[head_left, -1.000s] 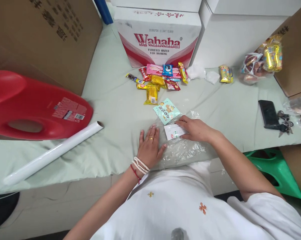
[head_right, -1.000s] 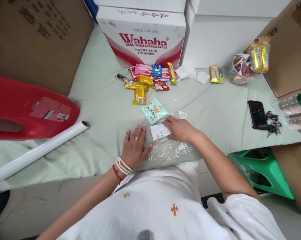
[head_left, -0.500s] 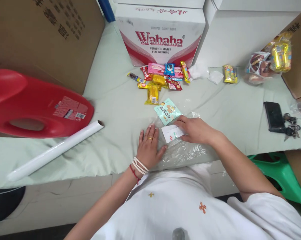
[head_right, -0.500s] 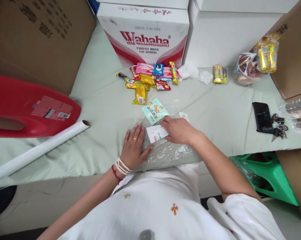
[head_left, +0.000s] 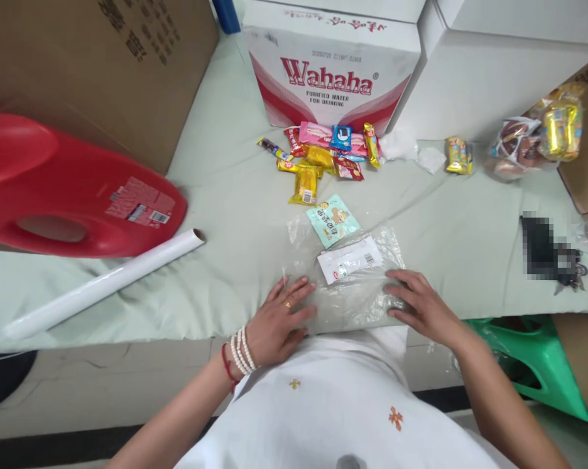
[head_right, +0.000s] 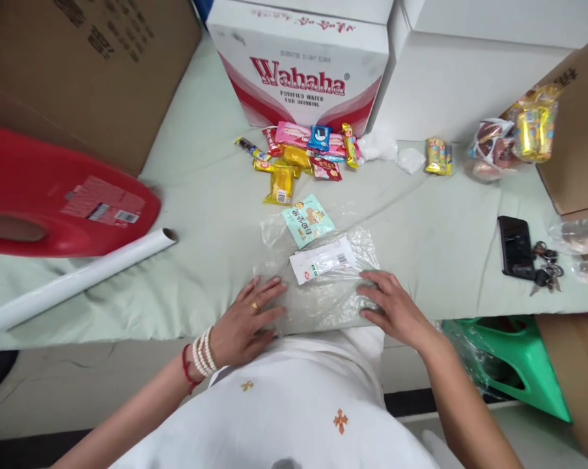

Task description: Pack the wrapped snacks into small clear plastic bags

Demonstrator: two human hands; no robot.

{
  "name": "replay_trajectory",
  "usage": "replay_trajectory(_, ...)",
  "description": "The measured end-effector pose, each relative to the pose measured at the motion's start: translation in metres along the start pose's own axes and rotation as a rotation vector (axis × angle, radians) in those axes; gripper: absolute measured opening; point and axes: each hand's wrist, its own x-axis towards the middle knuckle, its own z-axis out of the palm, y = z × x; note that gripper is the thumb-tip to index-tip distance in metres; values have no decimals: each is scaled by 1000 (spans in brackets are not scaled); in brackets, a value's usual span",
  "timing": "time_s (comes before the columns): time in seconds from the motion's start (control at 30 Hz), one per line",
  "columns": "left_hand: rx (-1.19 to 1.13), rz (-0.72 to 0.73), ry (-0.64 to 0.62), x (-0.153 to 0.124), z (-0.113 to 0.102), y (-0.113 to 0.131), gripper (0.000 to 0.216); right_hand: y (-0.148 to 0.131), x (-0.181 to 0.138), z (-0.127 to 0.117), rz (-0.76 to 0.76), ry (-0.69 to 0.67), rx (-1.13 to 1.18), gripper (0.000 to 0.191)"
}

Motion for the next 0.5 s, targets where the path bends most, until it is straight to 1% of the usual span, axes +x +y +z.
replay_trajectory(0.03,-1,-3,14,-1,1,1,28,0,-9,10,27,56,-1,32)
replay_trajectory(0.07,-9,-2,32,-3,1,1,19,-2,-16,18,45,106,7,28)
replay_trajectory(0.13,-38,-2,68,-5,1,2,15,-8,-25,28,56,168,51,26)
replay_trajectory(0.2,-95,-25,116,-6,-2,2,19,-16,-27,26,52,169,112,25)
replay_trajectory(0.27,-176,-88,183,-3,-6,1,22,-22,-23,13,63,130,172,21)
replay_trajectory(0.33,-231,-204,260,5,-13,-2,23,-24,-11,-3,112,93,203,19)
replay_trajectory(0.4,-213,-364,315,19,-19,-7,24,-21,10,-17,198,87,202,24)
replay_trajectory(0.5,-131,-605,328,45,-24,-17,25,-8,53,-27,352,86,146,33)
